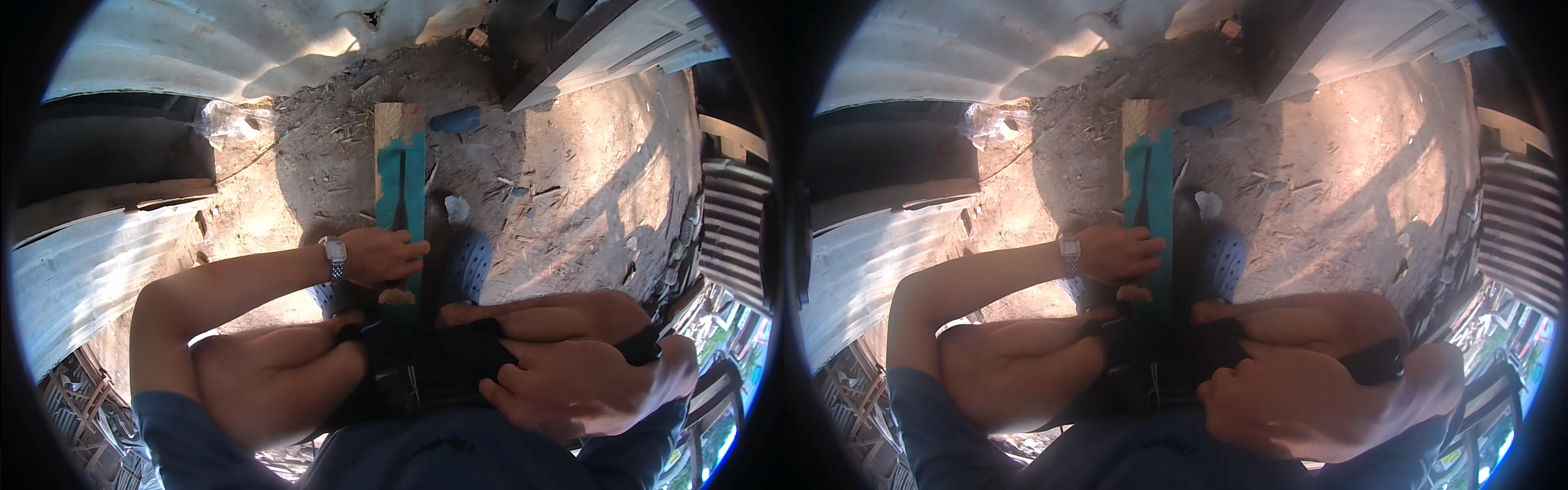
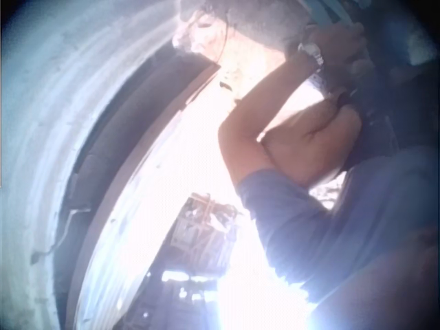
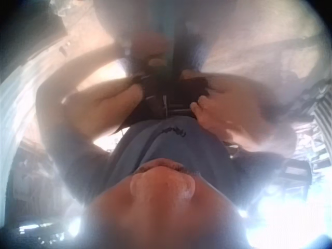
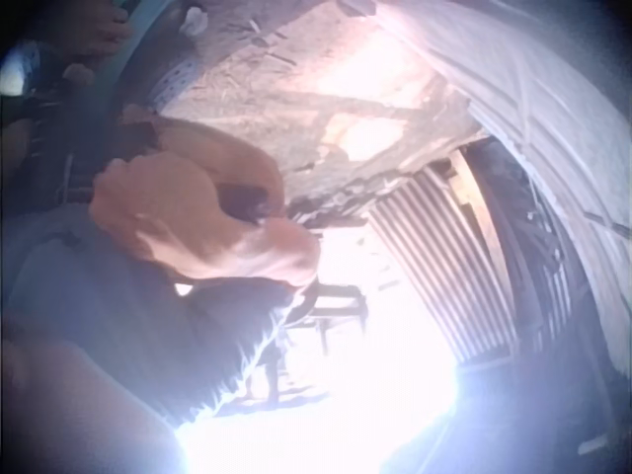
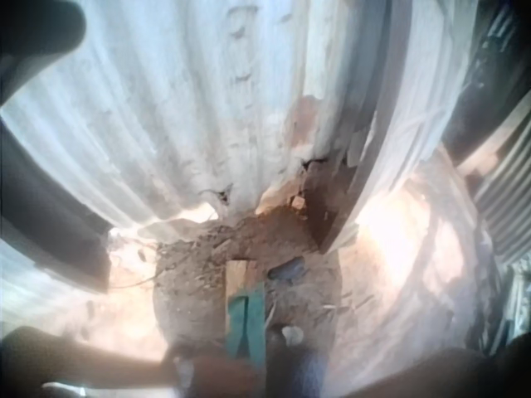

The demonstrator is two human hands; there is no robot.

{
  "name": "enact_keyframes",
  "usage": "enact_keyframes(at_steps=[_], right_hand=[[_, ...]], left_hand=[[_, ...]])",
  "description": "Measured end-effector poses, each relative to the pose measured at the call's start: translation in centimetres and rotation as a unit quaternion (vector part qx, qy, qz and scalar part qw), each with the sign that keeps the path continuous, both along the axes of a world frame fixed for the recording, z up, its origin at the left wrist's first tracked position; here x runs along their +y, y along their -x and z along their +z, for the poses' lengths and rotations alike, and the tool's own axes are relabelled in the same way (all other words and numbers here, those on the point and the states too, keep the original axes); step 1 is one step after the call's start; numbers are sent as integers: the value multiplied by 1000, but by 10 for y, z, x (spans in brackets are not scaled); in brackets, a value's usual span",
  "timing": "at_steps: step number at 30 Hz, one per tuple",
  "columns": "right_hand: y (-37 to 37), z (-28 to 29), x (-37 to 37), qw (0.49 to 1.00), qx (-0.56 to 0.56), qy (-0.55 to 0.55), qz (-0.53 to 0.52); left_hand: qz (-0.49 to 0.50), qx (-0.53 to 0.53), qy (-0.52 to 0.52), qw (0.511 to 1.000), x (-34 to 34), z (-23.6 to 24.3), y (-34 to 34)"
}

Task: The person sits on the ground and uses a hammer and chisel to carve a groove into a piece of wood. They repeatedly strike the chisel to remove wood shavings and deepen the groove.

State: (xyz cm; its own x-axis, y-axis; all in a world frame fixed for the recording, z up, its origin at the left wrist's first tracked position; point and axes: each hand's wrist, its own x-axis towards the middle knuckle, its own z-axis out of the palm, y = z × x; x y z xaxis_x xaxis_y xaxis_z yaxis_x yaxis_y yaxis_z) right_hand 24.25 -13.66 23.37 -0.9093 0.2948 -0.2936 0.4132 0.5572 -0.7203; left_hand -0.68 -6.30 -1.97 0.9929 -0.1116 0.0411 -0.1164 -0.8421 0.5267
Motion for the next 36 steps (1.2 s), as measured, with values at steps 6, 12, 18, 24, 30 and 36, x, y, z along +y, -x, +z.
enact_keyframes(at_steps=[6, 12, 18, 24, 30, 36], right_hand=[[16, -5, 17, 970, -218, 95, 52], [14, 1, 1, 987, -118, 108, 32], [20, -17, 20, 975, -202, 81, 34], [21, -9, 11, 968, -145, 191, 68], [36, -16, 20, 954, -277, 113, 37], [35, -16, 11, 954, -239, 180, 12]], left_hand=[[-13, 3, 10, 1000, 3, 1, -5], [-5, -9, 10, 1000, 2, 3, -1], [-1, 10, -7, 1000, -1, -2, 1], [-21, 30, -26, 999, -1, 3, -6], [10, -5, -11, 1000, -5, -4, 0], [-27, 49, -18, 998, -3, 0, -12]])
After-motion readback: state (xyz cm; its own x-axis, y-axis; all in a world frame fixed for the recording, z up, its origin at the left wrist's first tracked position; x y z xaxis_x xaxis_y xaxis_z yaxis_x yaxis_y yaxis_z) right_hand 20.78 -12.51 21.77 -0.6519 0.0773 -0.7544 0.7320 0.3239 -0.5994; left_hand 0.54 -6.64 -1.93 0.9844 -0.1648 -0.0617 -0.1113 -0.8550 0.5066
